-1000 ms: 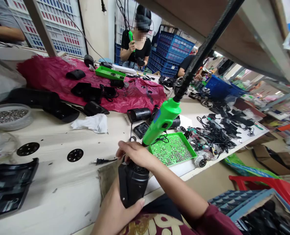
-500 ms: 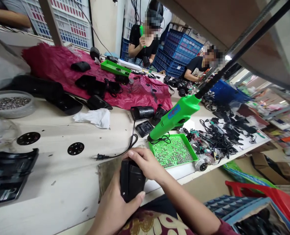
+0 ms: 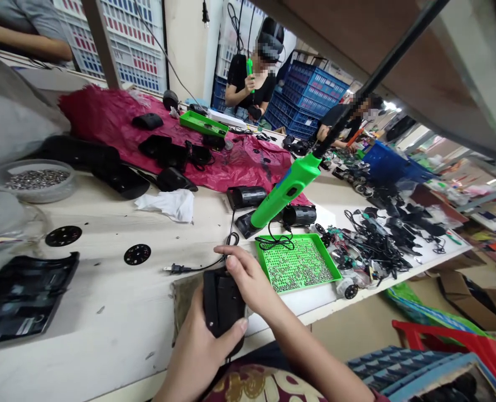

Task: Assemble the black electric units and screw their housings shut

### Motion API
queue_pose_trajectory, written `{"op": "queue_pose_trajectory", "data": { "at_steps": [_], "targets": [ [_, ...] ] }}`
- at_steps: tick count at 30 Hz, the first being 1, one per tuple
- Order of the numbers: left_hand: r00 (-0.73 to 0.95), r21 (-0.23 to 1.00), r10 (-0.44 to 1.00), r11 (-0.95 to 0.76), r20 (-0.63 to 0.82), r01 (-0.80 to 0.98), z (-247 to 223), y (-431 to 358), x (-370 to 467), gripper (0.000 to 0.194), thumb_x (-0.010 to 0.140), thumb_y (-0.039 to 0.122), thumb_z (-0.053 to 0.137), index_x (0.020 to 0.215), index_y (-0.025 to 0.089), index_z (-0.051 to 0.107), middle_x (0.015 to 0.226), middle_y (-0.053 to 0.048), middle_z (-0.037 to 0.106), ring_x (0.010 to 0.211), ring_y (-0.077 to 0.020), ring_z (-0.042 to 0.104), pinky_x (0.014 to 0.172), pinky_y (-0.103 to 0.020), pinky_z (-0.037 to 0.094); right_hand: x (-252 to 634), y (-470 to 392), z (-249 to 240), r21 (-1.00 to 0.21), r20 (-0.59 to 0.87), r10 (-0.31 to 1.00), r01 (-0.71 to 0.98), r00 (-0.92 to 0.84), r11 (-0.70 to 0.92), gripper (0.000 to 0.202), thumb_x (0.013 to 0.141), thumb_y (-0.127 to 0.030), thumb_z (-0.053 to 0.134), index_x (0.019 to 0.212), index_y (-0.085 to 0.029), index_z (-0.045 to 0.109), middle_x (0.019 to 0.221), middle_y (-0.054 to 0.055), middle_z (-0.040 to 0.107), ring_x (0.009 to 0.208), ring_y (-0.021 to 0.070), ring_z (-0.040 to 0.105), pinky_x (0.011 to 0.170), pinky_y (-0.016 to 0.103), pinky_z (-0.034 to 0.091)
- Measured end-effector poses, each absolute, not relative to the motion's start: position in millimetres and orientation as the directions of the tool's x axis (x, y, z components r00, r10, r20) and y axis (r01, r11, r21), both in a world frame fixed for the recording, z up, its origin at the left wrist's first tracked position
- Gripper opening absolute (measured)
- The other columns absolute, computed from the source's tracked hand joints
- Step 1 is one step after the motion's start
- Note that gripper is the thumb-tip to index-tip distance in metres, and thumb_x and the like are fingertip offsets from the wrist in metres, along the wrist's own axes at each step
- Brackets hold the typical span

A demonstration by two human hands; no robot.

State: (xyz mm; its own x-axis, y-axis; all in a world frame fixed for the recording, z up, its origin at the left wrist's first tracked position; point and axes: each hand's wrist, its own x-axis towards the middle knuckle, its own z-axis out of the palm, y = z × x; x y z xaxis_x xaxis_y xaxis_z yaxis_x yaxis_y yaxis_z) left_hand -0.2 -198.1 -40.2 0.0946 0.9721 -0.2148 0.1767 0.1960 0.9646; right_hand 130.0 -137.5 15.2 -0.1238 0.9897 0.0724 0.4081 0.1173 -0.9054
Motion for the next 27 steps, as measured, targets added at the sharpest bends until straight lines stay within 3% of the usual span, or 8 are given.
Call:
{"op": "queue_pose_trajectory", "data": {
  "at_steps": [4, 7, 15, 18, 20, 23, 25, 27],
  "targets": [
    [0.109, 0.953, 0.969, 0.189, -0.220, 0.238, -38, -199, 2, 0.081, 0.067, 0.053, 0.070, 0.133, 0.016, 0.040, 0.126, -0.020, 0.060, 0.115, -0.0389, 0.059, 0.092, -0.054, 0.048, 134, -134, 22, -0.851, -0.001, 0.942, 0.494, -0.336, 0.175, 0.056, 0.095, -0.063, 0.038, 0.105, -0.019, 0.072, 0.110, 0.010, 0.072, 0.106, 0.0246, 0.065, 0.094, 0.038, 0.046],
    [0.100, 0.950, 0.974, 0.170, -0.202, 0.261, -41, -201, 2, 0.084, 0.068, 0.052, 0.068, 0.136, 0.014, 0.037, 0.129, -0.022, 0.058, 0.119, -0.0376, 0.057, 0.095, -0.054, 0.048, 136, -132, 24, -0.805, -0.004, 0.918, 0.545, -0.396, 0.232, 0.057, 0.099, -0.059, 0.033, 0.092, -0.017, 0.072, 0.092, 0.008, 0.072, 0.090, 0.0216, 0.066, 0.084, 0.033, 0.047],
    [0.146, 0.971, 0.980, 0.104, -0.137, 0.216, -54, -203, -1, 0.083, 0.074, 0.048, 0.065, 0.144, 0.021, 0.029, 0.140, -0.018, 0.051, 0.127, -0.0327, 0.051, 0.102, -0.051, 0.042, 131, -133, 17, -0.806, -0.057, 0.960, 0.580, -0.273, 0.117, 0.057, 0.097, -0.060, 0.038, 0.084, -0.016, 0.071, 0.083, 0.006, 0.069, 0.084, 0.0205, 0.063, 0.080, 0.031, 0.045],
    [0.173, 0.977, 0.966, 0.174, -0.193, 0.123, -52, -196, -4, 0.081, 0.072, 0.048, 0.069, 0.141, 0.021, 0.035, 0.136, -0.017, 0.055, 0.125, -0.0337, 0.052, 0.103, -0.052, 0.040, 125, -129, 14, -0.819, -0.060, 0.972, 0.568, -0.228, 0.082, 0.059, 0.099, -0.059, 0.034, 0.085, -0.016, 0.072, 0.081, 0.007, 0.071, 0.080, 0.0210, 0.066, 0.076, 0.031, 0.047],
    [0.160, 0.981, 0.968, 0.190, -0.191, 0.024, -49, -192, -6, 0.079, 0.069, 0.049, 0.072, 0.137, 0.021, 0.043, 0.131, -0.015, 0.059, 0.123, -0.0345, 0.053, 0.103, -0.052, 0.041, 120, -131, 13, -0.833, -0.036, 0.981, 0.548, -0.190, 0.075, 0.056, 0.100, -0.056, 0.031, 0.098, -0.017, 0.071, 0.093, 0.008, 0.073, 0.088, 0.0218, 0.067, 0.081, 0.033, 0.048],
    [0.067, 0.969, 0.978, 0.207, -0.199, -0.135, -40, -193, -12, 0.076, 0.062, 0.050, 0.079, 0.128, 0.021, 0.054, 0.126, -0.013, 0.063, 0.122, -0.0362, 0.054, 0.102, -0.049, 0.043, 118, -148, 12, -0.842, 0.126, 0.979, 0.504, -0.163, 0.192, 0.039, 0.101, -0.048, 0.040, 0.121, -0.023, 0.062, 0.118, 0.008, 0.068, 0.111, 0.0232, 0.062, 0.096, 0.038, 0.046],
    [0.010, 0.905, 0.942, 0.325, -0.336, -0.274, -33, -197, -19, 0.076, 0.058, 0.052, 0.081, 0.123, 0.019, 0.058, 0.119, -0.013, 0.068, 0.118, -0.0376, 0.058, 0.101, -0.049, 0.046, 123, -163, 12, -0.789, 0.376, 0.914, 0.464, -0.154, 0.403, 0.030, 0.100, -0.039, 0.044, 0.123, -0.028, 0.059, 0.120, 0.006, 0.066, 0.115, 0.0231, 0.059, 0.102, 0.042, 0.044],
    [0.014, 0.760, 0.853, 0.473, -0.522, -0.446, -30, -199, -28, 0.083, 0.055, 0.053, 0.083, 0.126, 0.019, 0.056, 0.110, -0.012, 0.073, 0.110, -0.0389, 0.063, 0.094, -0.051, 0.052, 133, -172, 13, -0.669, 0.648, 0.761, 0.464, -0.018, 0.581, 0.026, 0.100, -0.035, 0.042, 0.121, -0.033, 0.058, 0.115, 0.005, 0.061, 0.116, 0.0237, 0.056, 0.106, 0.047, 0.040]
  ]
}}
